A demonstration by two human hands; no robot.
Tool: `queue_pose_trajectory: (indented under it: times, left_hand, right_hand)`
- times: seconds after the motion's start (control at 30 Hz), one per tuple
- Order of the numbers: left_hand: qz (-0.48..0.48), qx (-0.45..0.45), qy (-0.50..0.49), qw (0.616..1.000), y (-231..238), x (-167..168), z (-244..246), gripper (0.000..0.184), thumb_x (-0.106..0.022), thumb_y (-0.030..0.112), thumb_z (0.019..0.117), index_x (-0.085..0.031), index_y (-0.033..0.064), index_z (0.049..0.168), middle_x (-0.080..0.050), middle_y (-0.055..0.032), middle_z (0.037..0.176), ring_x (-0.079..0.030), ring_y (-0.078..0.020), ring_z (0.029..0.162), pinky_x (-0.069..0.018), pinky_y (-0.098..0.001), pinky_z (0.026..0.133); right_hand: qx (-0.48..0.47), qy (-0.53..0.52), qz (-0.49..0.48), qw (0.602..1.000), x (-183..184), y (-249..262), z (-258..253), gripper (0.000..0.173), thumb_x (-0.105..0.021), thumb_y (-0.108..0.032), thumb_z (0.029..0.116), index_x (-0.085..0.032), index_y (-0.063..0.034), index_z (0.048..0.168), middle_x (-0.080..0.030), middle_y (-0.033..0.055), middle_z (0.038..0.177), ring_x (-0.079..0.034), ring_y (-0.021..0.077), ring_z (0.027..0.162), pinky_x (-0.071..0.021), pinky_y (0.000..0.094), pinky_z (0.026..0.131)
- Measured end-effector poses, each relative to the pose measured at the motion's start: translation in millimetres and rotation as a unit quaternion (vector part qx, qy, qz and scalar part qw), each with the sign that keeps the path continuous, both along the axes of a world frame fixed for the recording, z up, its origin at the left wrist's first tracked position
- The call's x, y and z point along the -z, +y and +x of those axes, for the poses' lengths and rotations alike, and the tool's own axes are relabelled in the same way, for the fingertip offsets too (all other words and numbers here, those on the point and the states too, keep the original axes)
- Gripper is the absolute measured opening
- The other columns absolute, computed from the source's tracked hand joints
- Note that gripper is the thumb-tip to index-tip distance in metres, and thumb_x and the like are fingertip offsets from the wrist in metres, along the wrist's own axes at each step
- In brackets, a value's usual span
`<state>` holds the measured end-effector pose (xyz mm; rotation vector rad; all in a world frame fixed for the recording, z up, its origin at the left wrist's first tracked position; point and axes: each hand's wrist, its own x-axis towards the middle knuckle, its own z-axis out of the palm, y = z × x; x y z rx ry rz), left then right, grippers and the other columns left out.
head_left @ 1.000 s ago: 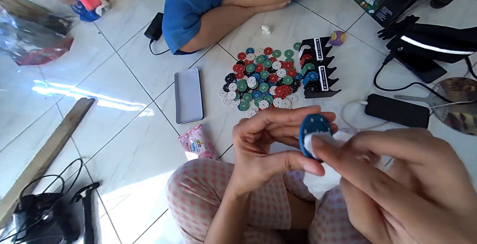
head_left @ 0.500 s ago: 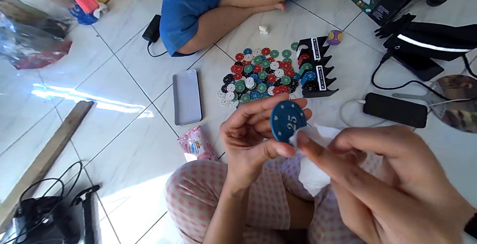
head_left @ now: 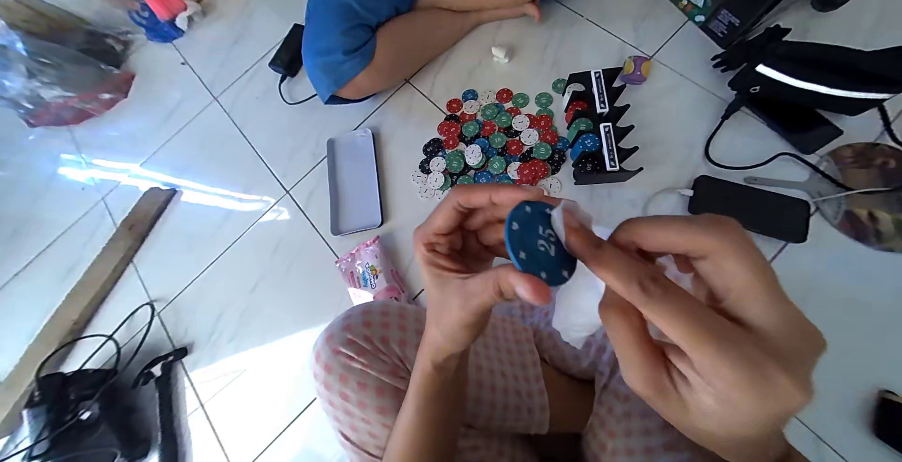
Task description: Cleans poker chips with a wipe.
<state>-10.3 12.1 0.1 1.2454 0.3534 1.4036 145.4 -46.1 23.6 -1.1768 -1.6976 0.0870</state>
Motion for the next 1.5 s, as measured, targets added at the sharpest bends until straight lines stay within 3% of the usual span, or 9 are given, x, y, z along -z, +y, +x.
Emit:
queue_pose_trajectory:
  times: [0.3,0.43,0.6,0.73,0.93,1.13,1.27,1.4,1.5]
  left_hand:
    - [0.038,-0.200,0.185,0.962,-5,-5,15,0.015,-0.067,0.018,0.0986,-0.058,0.0162,0.111,-0.075,0.0093,0.099,-0.073,-0.0010,0.087,-0.0615,-0.0179,0.074]
    - [-0.026,-0.158,0.148,0.976,-6,-7,17,0.005,-0.045,0.021,0.1100,-0.044,0.0197,0.114,-0.075,0.0058,0.108,-0.075,-0.0067,0.091,-0.0628,-0.0215,0.075]
    - [-0.155,-0.049,0.055,0.985,-9,-15,18,0.013,-0.031,0.028,0.1126,-0.043,0.0226,0.111,-0.051,0.0082,0.071,-0.046,0.0040,0.054,-0.0388,-0.0084,0.048]
    - [-0.197,0.077,0.005,0.977,-12,-21,11,0.048,-0.027,0.056,0.1068,-0.060,0.0227,0.117,-0.058,0.0087,0.072,-0.051,0.0041,0.057,-0.0416,-0.0099,0.052]
    - [-0.200,0.133,-0.018,0.971,-16,-26,6,0.050,-0.028,0.042,0.1101,-0.069,0.0141,0.118,-0.067,0.0066,0.085,-0.060,0.0026,0.074,-0.0496,-0.0132,0.071]
    - [-0.232,0.159,-0.125,0.951,-14,-24,13,0.043,-0.035,0.036,0.1107,-0.063,0.0114,0.131,-0.070,-0.0014,0.113,-0.067,-0.0081,0.100,-0.0546,-0.0229,0.092]
    - [-0.200,0.147,-0.093,0.964,-17,-22,20,0.042,-0.034,0.036,0.1115,-0.056,0.0125,0.137,-0.068,-0.0019,0.124,-0.066,-0.0092,0.114,-0.0512,-0.0259,0.103]
    - [-0.164,0.112,-0.079,0.977,-21,-20,24,0.043,-0.038,0.037,0.1101,-0.064,0.0121,0.134,-0.071,-0.0007,0.124,-0.065,-0.0081,0.118,-0.0502,-0.0267,0.105]
    - [-0.147,0.063,-0.067,0.985,-21,-15,25,0.036,-0.046,0.036,0.1073,-0.070,0.0158,0.124,-0.072,0.0029,0.116,-0.067,-0.0025,0.107,-0.0541,-0.0194,0.093]
  right_hand:
    - [-0.082,0.088,-0.079,0.990,12,25,13,0.016,-0.064,-0.005,0.0956,-0.075,-0.0010,0.106,-0.064,0.0058,0.102,-0.059,-0.0003,0.090,-0.0495,0.0096,0.079]
    - [-0.082,0.128,-0.084,0.985,11,31,23,0.018,-0.064,-0.007,0.0964,-0.074,-0.0039,0.111,-0.064,0.0006,0.107,-0.060,-0.0023,0.092,-0.0514,0.0106,0.078]
    - [-0.071,0.139,-0.053,0.986,7,31,32,0.021,-0.063,-0.008,0.0975,-0.073,-0.0064,0.116,-0.063,-0.0028,0.111,-0.060,-0.0033,0.093,-0.0519,0.0109,0.079]
    - [-0.070,0.142,-0.028,0.987,4,24,32,0.018,-0.063,-0.010,0.0979,-0.074,-0.0091,0.113,-0.063,-0.0038,0.112,-0.060,-0.0008,0.098,-0.0528,0.0133,0.082]
    - [-0.030,0.102,0.015,0.994,3,8,23,0.012,-0.063,-0.014,0.1000,-0.073,-0.0138,0.107,-0.064,-0.0034,0.108,-0.060,0.0000,0.098,-0.0500,0.0138,0.083]
    - [0.032,0.048,0.044,0.997,3,1,22,0.016,-0.061,-0.012,0.1015,-0.074,-0.0118,0.109,-0.063,0.0013,0.109,-0.060,0.0027,0.101,-0.0498,0.0148,0.085]
    - [0.002,0.008,0.049,0.999,-1,-1,12,0.010,-0.061,-0.007,0.1003,-0.070,-0.0089,0.106,-0.060,0.0048,0.101,-0.057,0.0063,0.092,-0.0476,0.0165,0.083]
    - [-0.014,-0.014,0.043,0.999,3,6,1,0.017,-0.062,-0.008,0.0996,-0.071,-0.0132,0.113,-0.058,0.0045,0.103,-0.054,0.0071,0.093,-0.0414,0.0181,0.083]
    - [-0.002,-0.022,0.064,0.998,8,11,-3,0.014,-0.061,-0.006,0.0996,-0.070,-0.0104,0.110,-0.056,0.0056,0.103,-0.053,0.0087,0.096,-0.0407,0.0201,0.085]
